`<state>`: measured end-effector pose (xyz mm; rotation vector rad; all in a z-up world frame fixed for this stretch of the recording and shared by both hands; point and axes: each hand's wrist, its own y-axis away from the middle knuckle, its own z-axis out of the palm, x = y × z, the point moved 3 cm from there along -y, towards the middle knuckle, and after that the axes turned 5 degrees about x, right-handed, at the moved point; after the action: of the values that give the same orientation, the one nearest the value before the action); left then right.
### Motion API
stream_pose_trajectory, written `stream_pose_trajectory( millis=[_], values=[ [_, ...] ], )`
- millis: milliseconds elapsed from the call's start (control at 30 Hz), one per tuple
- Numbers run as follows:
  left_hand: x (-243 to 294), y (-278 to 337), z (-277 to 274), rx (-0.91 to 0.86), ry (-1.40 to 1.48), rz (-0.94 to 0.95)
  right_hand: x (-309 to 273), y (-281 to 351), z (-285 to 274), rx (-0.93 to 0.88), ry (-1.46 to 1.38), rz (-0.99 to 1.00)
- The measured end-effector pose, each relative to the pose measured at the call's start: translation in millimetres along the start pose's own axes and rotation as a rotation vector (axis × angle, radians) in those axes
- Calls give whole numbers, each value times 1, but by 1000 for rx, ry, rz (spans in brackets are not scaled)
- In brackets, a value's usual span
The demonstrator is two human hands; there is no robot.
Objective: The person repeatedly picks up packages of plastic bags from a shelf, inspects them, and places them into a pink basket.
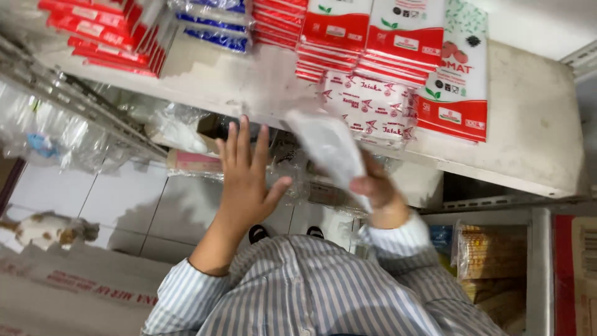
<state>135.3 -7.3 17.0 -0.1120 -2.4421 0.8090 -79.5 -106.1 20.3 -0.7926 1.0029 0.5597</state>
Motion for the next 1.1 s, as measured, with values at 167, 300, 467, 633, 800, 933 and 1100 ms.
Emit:
stream_pose_trajectory(
  millis=[167, 300, 467, 633, 800, 933, 1100],
  values=[
    [-27, -22, 45, -121, 738, -198, -80, -20, -31, 93, 1564, -287],
    [-26, -47, 94, -123, 728, -158, -56, -28, -56, 78, 1912, -6],
    [-7, -72, 121, -176, 704, -85, -40, -1, -67, 314, 1889, -91],
    [6, -80, 133, -63, 847, -133, -24, 27, -79, 613, 1721, -179],
    [2, -74, 139, -52, 985, -205, -18, 32, -82, 605, 1636, -213],
    [-6, -65, 127, 19, 761, -190, -31, 42, -76, 635, 1619, -379],
    [5, -40, 104, 152, 717, -221, -34, 61, -76, 592, 1505, -516]
  ],
)
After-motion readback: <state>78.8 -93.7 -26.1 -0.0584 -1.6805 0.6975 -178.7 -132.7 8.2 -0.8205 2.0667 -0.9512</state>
